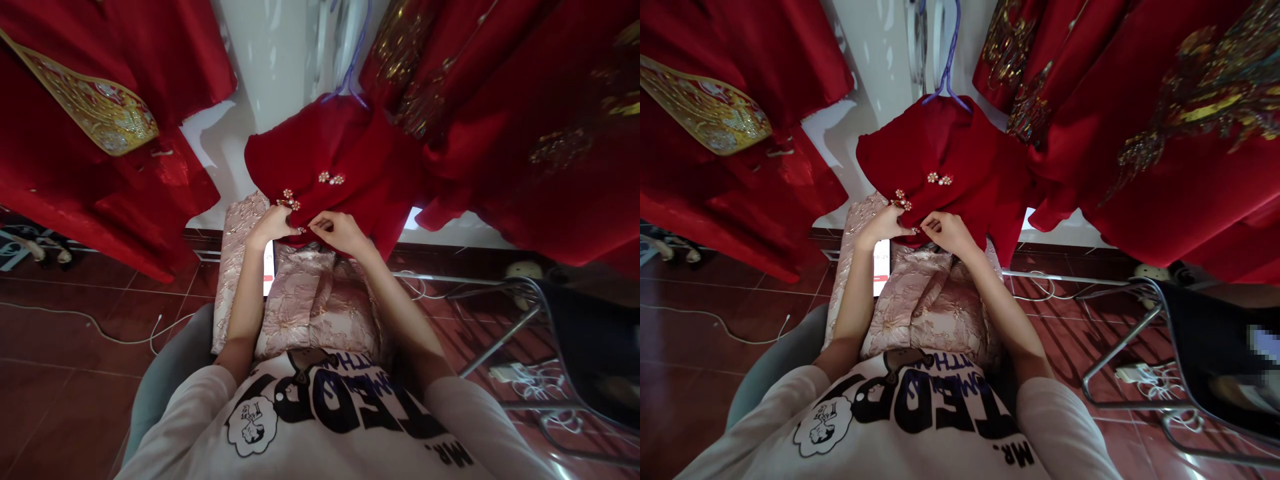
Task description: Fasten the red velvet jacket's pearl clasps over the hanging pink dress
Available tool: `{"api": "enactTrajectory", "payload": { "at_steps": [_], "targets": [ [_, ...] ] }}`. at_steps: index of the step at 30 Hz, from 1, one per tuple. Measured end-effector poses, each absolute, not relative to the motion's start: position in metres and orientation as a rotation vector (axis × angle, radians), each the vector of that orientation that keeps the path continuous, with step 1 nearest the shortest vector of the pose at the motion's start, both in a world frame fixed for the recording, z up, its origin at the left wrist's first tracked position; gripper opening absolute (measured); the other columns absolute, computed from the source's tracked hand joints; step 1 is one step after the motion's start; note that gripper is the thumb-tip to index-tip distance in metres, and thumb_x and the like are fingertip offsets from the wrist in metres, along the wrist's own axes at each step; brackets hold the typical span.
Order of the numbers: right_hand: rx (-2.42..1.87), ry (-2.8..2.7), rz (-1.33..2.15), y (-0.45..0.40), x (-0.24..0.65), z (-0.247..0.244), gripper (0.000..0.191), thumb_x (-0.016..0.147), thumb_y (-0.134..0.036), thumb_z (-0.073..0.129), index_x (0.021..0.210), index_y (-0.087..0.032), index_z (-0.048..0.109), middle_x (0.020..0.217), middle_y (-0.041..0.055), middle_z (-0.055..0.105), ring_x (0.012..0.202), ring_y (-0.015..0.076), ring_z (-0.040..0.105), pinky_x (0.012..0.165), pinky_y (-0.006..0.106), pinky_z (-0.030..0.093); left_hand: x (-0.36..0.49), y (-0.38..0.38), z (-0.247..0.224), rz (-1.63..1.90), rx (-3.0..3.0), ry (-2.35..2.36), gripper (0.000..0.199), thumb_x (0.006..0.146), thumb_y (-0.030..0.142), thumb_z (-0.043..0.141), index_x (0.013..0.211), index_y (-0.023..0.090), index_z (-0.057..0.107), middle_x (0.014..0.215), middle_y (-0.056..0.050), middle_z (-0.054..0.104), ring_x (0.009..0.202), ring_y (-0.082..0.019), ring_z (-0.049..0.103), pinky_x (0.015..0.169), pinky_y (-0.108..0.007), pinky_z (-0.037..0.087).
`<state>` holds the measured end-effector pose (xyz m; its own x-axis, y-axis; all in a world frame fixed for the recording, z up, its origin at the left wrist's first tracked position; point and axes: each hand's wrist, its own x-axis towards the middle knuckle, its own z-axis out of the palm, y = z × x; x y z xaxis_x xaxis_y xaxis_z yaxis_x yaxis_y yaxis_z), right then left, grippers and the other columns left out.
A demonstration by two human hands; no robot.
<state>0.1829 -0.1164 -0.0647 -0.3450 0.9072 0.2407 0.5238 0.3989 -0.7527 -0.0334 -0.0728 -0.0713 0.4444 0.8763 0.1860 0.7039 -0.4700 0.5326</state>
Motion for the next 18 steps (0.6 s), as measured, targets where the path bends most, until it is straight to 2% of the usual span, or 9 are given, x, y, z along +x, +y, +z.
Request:
{"api": "enactTrajectory", "payload": {
  "at_steps": [6,9,15,18],
  "targets": [
    [-1.262,-2.014,0.624,-0.109,0.171,-0.085,0.026,0.082,-0.015,0.076,0.106,-0.015,0.067,0.109,0.0123,0.075,0.091,0.0217,0.072,0.091,0.037,0.06,-0.03,-0.08,-0.062,0.668,2.342,1.338,0.013,0.071,0.016,0.077,0.068,0.016,0.063,0.064,0.002,0.059,0.066,-0.017,0.057,0.066,-0.028,0.039],
    [-1.308,-2.003,0.529,-0.11,0.164,-0.093,0.031,0.082,-0.013,0.074,0.111,-0.018,0.063,0.109,0.0105,0.075,0.095,0.0234,0.072,0.091,0.037,0.059,-0.028,-0.082,-0.06,0.696,2.315,1.32,0.02,0.07,0.016,0.078,0.064,0.017,0.059,0.062,0.003,0.058,0.065,-0.016,0.056,0.063,-0.027,0.038],
    [-1.391,-1.955,0.479,-0.111,0.159,-0.1,0.027,0.09,-0.015,0.066,0.116,-0.02,0.062,0.107,0.0087,0.077,0.093,0.0249,0.074,0.084,0.035,0.057,-0.025,-0.081,-0.062,0.753,2.15,1.262,0.016,0.07,0.011,0.074,0.064,0.016,0.06,0.07,-0.001,0.069,0.071,-0.017,0.066,0.065,-0.025,0.046],
    [-1.361,-1.916,0.552,-0.109,0.164,-0.095,0.027,0.088,-0.016,0.069,0.114,-0.019,0.064,0.097,0.0062,0.076,0.09,0.0227,0.074,0.084,0.033,0.057,-0.026,-0.081,-0.063,0.764,1.978,1.2,0.02,0.068,0.016,0.082,0.073,0.014,0.063,0.073,-0.002,0.07,0.07,-0.016,0.066,0.067,-0.026,0.05]
  ]
}}
